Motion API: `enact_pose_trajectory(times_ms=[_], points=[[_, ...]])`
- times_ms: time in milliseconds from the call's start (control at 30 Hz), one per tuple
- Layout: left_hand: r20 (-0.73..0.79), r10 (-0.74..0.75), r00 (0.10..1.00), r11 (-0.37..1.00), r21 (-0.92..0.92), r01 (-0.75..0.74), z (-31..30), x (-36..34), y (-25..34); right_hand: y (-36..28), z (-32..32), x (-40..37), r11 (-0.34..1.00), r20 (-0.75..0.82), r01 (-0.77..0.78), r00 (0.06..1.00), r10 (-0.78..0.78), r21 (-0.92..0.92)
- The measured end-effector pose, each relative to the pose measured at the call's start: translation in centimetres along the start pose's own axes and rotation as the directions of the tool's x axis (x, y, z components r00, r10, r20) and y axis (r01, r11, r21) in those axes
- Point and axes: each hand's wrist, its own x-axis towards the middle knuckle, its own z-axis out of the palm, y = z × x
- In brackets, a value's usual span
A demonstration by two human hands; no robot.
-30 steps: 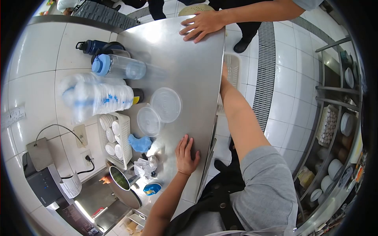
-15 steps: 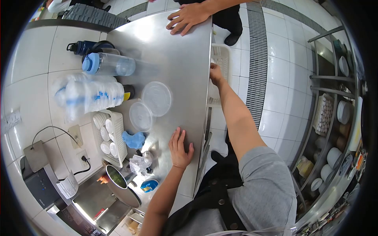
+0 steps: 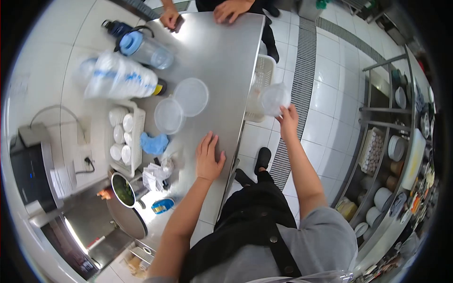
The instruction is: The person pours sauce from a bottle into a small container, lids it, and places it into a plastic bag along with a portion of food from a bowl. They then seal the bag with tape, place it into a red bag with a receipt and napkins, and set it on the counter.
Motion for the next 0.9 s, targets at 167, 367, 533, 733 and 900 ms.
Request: enact_pose_trajectory(times_ms=[167, 367, 533, 733, 900], points=[[-0.028, 0.009, 1.0, 1.0, 0.0, -0.009, 0.0, -0.5, -0.3, -2.9, -1.8, -10.8, 0.954, 0.357, 0.216, 0.925, -0.131, -0.207], [-0.101, 0.011, 0.995, 0.963, -0.268, -0.038, 1.3, -1.2, -2.9, -5.4, 7.0, -22.8, 0.785, 0.607, 0.533, 0.749, -0.265, -0.315], [0.321, 0.018, 0.947, -0.315, -0.897, 0.31, -6.6, -3.8, -1.2, -3.8, 12.0, -30.2, 0.628, 0.819, 0.699, 0.549, -0.164, -0.343], [0.261, -0.073, 0.963, -0.245, -0.94, 0.237, -13.7, -16.1, -0.5, -3.3, 13.4, -38.0, 0.663, 0.952, 0.717, 0.305, -0.022, -0.215], [0.0, -0.342, 0.94, 0.086, -0.996, 0.032, -18.7, -22.5, 1.0, -3.4, 15.8, -43.1, 0.843, 0.96, 0.48, 0.245, 0.136, -0.242]])
